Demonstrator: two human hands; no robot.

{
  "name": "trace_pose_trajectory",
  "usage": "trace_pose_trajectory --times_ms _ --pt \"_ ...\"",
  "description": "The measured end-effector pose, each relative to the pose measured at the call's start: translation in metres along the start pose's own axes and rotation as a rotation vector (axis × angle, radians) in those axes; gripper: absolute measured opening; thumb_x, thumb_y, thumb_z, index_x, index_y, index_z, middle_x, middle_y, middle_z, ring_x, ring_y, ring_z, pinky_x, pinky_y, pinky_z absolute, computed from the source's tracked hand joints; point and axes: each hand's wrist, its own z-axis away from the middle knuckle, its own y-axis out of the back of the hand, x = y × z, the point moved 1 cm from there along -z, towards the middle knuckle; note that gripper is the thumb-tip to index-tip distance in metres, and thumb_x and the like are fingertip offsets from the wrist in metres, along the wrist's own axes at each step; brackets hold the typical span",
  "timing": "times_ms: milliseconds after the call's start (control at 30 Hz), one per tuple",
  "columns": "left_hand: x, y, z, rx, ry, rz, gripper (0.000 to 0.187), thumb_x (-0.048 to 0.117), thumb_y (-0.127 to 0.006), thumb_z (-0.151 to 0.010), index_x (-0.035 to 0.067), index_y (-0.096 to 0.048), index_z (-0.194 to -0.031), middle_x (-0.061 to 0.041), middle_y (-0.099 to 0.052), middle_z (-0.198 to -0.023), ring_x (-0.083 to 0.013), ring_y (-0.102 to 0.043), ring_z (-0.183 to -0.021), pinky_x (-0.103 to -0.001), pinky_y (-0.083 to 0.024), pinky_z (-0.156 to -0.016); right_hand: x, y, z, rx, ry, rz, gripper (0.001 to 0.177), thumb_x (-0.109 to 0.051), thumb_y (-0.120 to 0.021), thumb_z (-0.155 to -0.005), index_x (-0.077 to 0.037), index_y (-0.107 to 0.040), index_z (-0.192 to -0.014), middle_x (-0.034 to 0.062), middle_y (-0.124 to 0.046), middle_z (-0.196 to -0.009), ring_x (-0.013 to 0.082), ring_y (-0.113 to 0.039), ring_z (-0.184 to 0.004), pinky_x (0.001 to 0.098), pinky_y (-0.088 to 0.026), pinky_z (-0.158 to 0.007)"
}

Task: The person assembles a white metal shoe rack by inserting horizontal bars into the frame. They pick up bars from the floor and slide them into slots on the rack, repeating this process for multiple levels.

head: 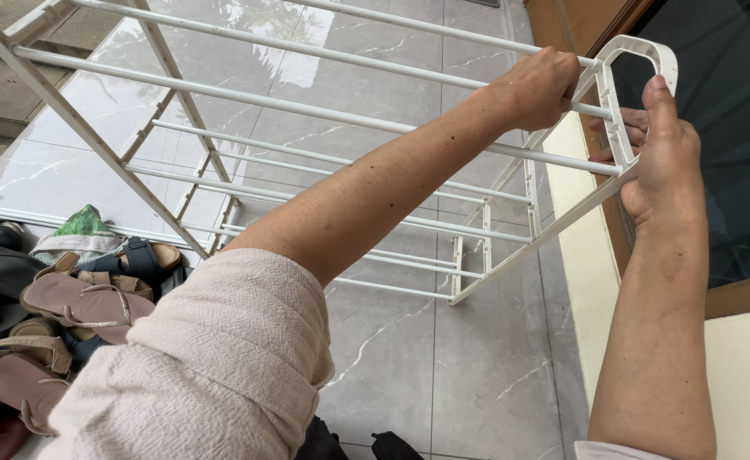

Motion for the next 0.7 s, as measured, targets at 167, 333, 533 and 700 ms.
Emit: trace_pose_trajectory --times_ms 167,333,533,700 --pt "0.002 -0.003 -0.001 0.002 0.019 0.061 0.011 0.009 -0.081 -0.076 0.007 -0.071 -0.072 -0.008 -0.075 -0.077 -0.023 -0.074 -0.076 -0.036 -0.059 -0.071 -0.001 -0.002 -0.002 -0.008 -0.028 -0.024 0.072 -0.053 -0.048 -0.112 0.017 -0.059 -0.127 0.0229 -0.073 -0.1 0.0191 -0.068 -0.063 0.0328 -0.059 -0.053" --pt "-0.011 -0.011 -0.005 0.016 -0.045 0.053 0.009 0.01 -0.079 -0.078 0.01 -0.073 -0.072 -0.008 -0.075 -0.078 -0.0242 -0.074 -0.075 -0.037 -0.059 -0.068 0.011 0.007 -0.013 -0.033 -0.034 0.002 0.074 -0.054 -0.045 -0.113 0.016 -0.059 -0.127 0.022 -0.073 -0.104 0.021 -0.069 -0.067 0.0363 -0.06 -0.057" --pt "-0.013 -0.023 -0.015 0.15 -0.154 0.062 0.01 0.009 -0.083 -0.068 0.01 -0.074 -0.068 -0.007 -0.075 -0.071 -0.0262 -0.074 -0.071 -0.038 -0.057 -0.064 0.01 0.008 -0.013 0.067 -0.022 0.065 0.064 -0.053 -0.046 -0.11 0.008 -0.051 -0.129 0.0182 -0.069 -0.105 0.0215 -0.074 -0.078 0.0349 -0.064 -0.063" --pt "-0.02 -0.025 -0.022 0.094 -0.115 0.016 0.009 0.011 -0.083 -0.068 0.012 -0.075 -0.072 -0.006 -0.077 -0.078 -0.0232 -0.076 -0.08 -0.036 -0.059 -0.073 -0.027 -0.026 0.001 0.242 0.263 0.659 0.049 -0.043 -0.045 -0.117 -0.003 -0.069 -0.131 0.0247 -0.07 -0.103 0.0298 -0.066 -0.084 0.0396 -0.051 -0.069"
